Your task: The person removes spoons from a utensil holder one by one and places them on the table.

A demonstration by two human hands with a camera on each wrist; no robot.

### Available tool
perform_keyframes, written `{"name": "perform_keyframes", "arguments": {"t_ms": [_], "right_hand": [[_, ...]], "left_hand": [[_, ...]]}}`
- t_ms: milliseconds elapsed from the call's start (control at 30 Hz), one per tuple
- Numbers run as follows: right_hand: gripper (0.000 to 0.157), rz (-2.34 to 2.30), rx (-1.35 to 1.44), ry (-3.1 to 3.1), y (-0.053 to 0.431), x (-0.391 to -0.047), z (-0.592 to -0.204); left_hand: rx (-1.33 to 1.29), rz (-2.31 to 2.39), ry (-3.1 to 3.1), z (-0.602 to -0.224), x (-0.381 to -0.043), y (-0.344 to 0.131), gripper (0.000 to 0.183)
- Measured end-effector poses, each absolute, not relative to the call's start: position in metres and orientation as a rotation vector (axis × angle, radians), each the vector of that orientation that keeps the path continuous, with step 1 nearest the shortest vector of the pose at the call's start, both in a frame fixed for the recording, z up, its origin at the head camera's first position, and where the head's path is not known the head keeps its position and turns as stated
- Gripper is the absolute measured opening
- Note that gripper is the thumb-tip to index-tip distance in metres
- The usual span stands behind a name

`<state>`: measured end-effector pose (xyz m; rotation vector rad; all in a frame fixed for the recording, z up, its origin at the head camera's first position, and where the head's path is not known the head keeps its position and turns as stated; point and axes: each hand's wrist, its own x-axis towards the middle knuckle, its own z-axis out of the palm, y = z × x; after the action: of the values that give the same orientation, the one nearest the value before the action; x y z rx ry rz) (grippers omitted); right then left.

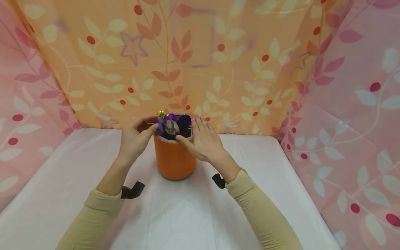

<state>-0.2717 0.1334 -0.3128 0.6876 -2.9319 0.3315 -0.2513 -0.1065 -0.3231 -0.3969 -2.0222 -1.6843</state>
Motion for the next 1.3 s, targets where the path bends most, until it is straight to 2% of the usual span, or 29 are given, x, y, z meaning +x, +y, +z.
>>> {"name": "perform_keyframes", "arguments": {"t_ms": [400,1300], "right_hand": [[0.102,0.301,0.706,-2.907,0.133,-0.278,-0.309],[0.1,0.306,0.7,-2.915,0.133,-0.27,-0.312]], "left_hand": [[-0.325,-1.755,-1.984,-0.312,-0.256,-0.11,0.023],[-0.442,-1.939,-1.457,-0.257,-0.217,-0.145,0.025]]}}
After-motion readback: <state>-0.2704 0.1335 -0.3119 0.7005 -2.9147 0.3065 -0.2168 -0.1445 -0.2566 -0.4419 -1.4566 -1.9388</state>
